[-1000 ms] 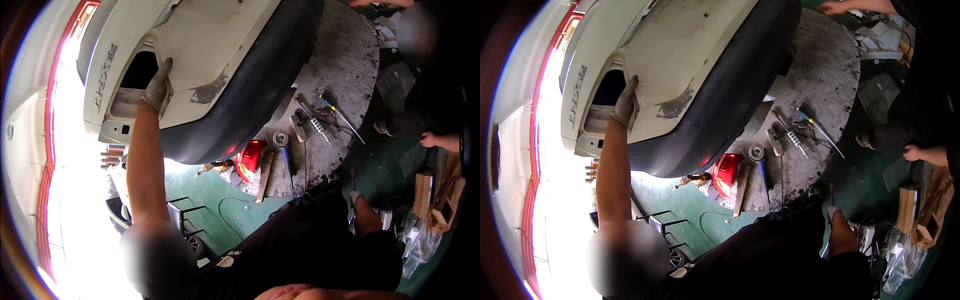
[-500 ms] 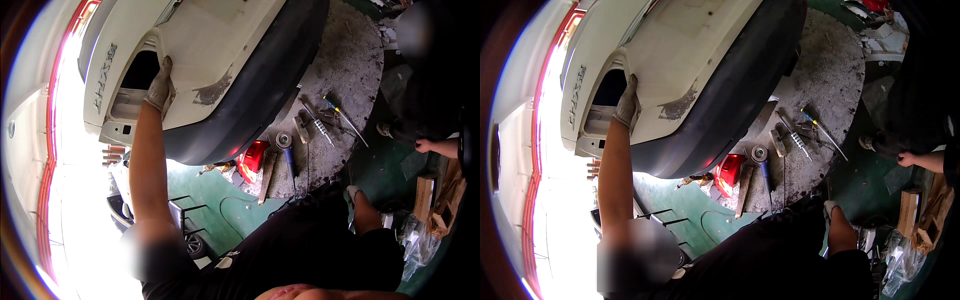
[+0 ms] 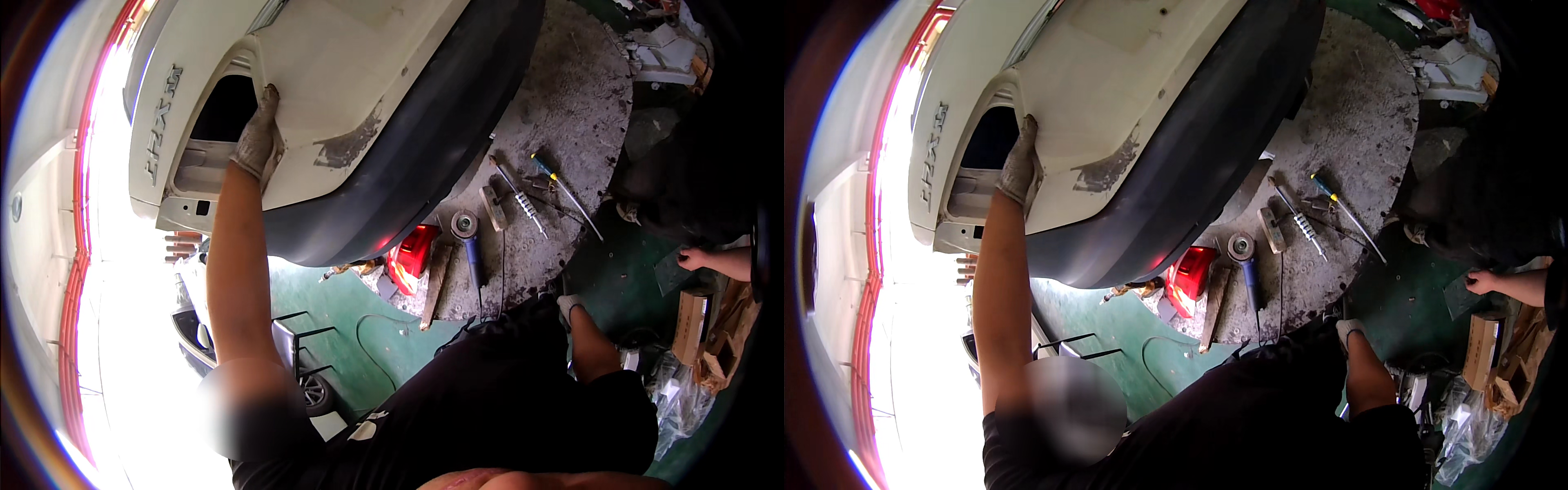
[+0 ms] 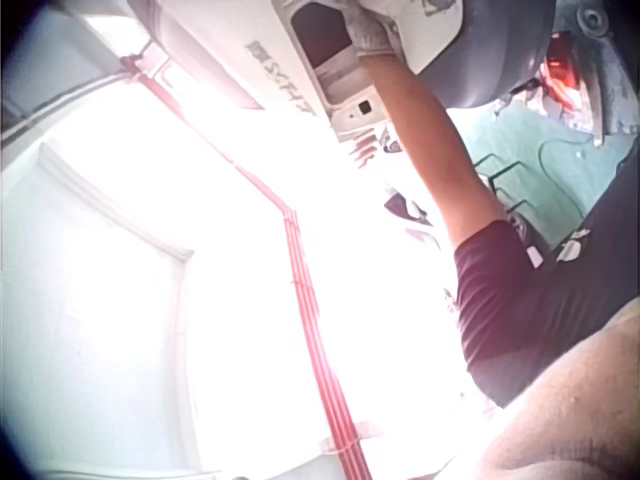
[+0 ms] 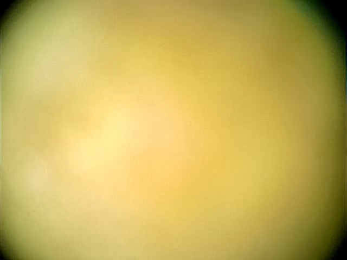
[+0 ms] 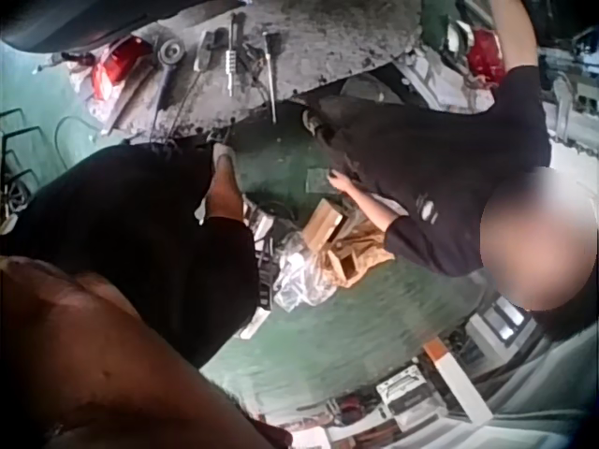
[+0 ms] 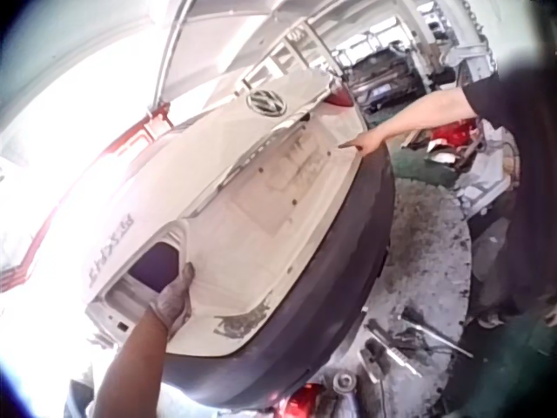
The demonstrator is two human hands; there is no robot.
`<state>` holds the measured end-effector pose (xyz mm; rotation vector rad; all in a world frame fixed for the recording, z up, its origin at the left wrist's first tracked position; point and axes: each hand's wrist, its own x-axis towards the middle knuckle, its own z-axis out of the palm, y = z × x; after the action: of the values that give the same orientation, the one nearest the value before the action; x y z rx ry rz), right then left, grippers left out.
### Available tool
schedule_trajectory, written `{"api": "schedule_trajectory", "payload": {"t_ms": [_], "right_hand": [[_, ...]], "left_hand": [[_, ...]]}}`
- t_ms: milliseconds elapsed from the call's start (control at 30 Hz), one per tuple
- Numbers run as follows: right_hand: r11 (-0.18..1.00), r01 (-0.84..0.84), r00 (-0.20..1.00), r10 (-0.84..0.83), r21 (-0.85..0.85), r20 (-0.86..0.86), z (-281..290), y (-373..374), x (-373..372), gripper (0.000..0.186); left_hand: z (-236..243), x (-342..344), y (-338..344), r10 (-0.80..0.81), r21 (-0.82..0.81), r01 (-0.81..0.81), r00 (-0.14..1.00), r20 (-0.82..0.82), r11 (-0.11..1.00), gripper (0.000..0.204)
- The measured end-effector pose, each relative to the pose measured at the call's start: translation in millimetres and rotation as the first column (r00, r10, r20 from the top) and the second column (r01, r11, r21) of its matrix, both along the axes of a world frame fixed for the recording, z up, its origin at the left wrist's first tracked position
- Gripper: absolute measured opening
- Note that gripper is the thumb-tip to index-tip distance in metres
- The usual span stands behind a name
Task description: The person uses an angle grinder to smooth the edge of a car bumper, then uses a hammer to tap the bumper into alignment. They later use a heat gun to apply heat to the bumper's edge and a ratchet to tighten fasteners, while another person assists by holding the bumper.
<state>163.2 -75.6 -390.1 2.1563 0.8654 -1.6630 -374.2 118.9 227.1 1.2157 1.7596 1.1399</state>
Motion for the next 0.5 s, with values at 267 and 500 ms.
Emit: {"api": "schedule_trajectory", "payload": {"t_ms": [267,500], "right_hand": [[0.996,0.084,0.987,-0.083,-0.003,0.140,-33,10,-8,0.039],[0.889,0.386,0.910,-0.411,0.245,0.059,-14,11,-5,0.040]], "left_hand": [[-1,9,-1,-0.030,-0.005,0.030,0.991,0.128,1.000,0.076],[5,23,-4,0.051,-0.048,-0.053,0.998,-0.043,0.997,0.084]]}}
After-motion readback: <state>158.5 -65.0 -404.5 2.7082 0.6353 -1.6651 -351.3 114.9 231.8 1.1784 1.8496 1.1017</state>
